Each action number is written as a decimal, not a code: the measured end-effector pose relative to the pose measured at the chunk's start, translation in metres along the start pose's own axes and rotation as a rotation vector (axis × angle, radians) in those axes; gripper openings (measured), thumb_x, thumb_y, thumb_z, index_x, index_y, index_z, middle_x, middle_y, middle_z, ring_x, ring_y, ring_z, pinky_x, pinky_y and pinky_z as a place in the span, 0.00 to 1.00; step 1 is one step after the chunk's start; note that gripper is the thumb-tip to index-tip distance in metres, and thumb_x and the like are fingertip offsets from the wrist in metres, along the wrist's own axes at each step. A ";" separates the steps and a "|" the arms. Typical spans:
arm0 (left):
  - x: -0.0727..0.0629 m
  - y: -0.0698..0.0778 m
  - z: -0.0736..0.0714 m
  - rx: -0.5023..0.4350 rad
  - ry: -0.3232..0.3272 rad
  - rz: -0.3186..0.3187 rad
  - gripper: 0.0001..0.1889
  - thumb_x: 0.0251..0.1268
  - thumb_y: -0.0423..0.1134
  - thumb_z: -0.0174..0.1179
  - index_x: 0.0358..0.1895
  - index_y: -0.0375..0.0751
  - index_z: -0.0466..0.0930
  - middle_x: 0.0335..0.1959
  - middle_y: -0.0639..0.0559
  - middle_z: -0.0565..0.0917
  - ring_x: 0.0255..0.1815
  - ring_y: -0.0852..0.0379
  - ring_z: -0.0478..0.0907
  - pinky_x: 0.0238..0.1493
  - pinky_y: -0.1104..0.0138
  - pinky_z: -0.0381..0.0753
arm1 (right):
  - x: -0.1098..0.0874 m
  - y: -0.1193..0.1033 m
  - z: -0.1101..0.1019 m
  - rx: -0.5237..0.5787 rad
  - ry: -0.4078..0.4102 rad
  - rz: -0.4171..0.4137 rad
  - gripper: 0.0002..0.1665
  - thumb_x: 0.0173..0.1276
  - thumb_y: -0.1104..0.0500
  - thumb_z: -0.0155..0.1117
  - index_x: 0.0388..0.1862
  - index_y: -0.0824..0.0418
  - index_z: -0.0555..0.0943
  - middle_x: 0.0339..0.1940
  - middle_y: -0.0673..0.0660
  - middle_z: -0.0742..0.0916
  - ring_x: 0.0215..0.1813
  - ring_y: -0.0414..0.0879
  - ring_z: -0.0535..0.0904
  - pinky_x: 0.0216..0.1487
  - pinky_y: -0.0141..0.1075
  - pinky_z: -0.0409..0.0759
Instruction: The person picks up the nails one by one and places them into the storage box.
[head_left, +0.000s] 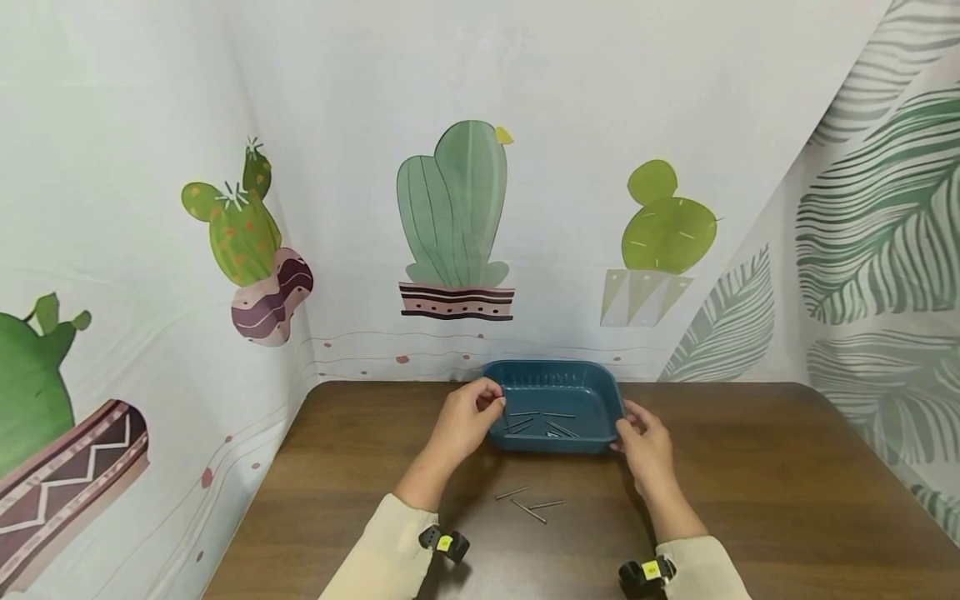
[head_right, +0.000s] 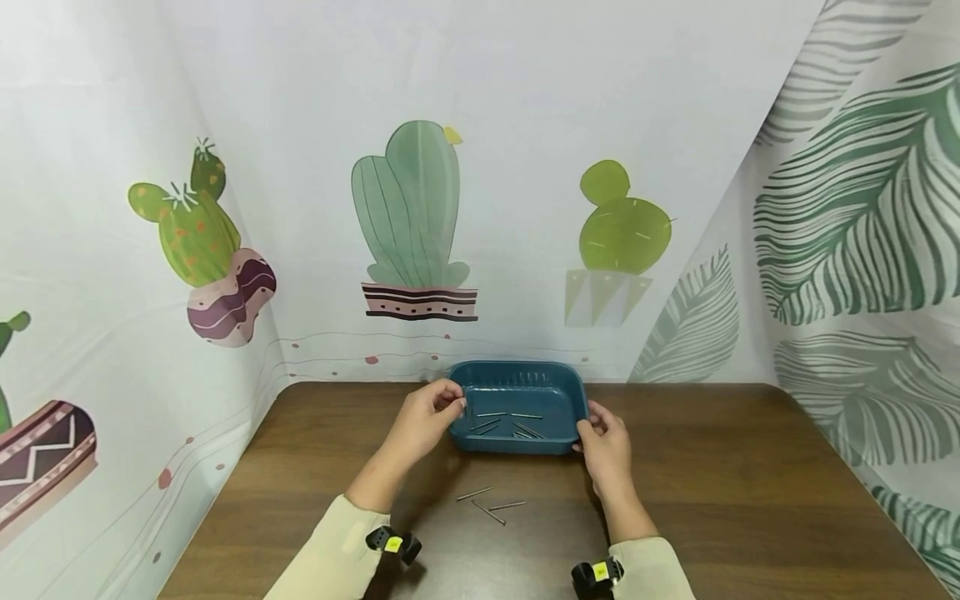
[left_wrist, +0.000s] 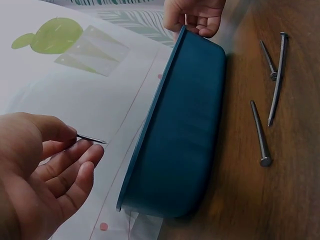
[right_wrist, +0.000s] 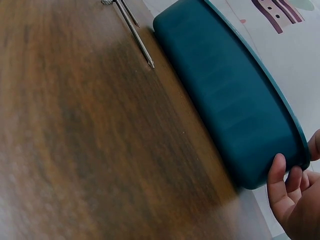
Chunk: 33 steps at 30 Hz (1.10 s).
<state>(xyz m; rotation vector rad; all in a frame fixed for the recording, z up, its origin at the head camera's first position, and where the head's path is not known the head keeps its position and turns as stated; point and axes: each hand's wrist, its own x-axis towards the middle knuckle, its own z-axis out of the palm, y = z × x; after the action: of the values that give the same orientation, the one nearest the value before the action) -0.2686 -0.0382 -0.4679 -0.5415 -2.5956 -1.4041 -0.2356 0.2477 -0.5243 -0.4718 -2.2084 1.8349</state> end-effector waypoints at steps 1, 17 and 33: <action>0.001 0.000 0.000 0.001 0.007 0.005 0.02 0.70 0.38 0.63 0.40 0.45 0.82 0.35 0.52 0.85 0.35 0.60 0.79 0.40 0.68 0.80 | 0.000 0.000 0.000 0.000 -0.001 0.002 0.29 0.71 0.66 0.50 0.72 0.68 0.70 0.52 0.59 0.70 0.41 0.39 0.73 0.37 0.30 0.86; 0.012 -0.004 0.003 0.135 0.088 0.059 0.04 0.69 0.40 0.64 0.41 0.44 0.84 0.35 0.53 0.86 0.36 0.58 0.80 0.41 0.66 0.80 | 0.000 -0.001 0.001 0.010 0.009 0.001 0.29 0.71 0.66 0.51 0.71 0.68 0.70 0.51 0.59 0.71 0.42 0.41 0.73 0.34 0.27 0.84; 0.017 0.005 -0.004 0.144 0.076 0.067 0.05 0.70 0.40 0.63 0.41 0.43 0.84 0.36 0.51 0.87 0.39 0.56 0.82 0.44 0.63 0.82 | 0.000 0.000 -0.001 0.005 -0.003 0.002 0.29 0.71 0.65 0.51 0.72 0.68 0.70 0.51 0.59 0.70 0.42 0.41 0.73 0.35 0.27 0.85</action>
<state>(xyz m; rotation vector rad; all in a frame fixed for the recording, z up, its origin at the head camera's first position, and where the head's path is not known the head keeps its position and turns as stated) -0.2828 -0.0347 -0.4565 -0.5381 -2.5679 -1.1829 -0.2355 0.2482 -0.5238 -0.4698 -2.2057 1.8431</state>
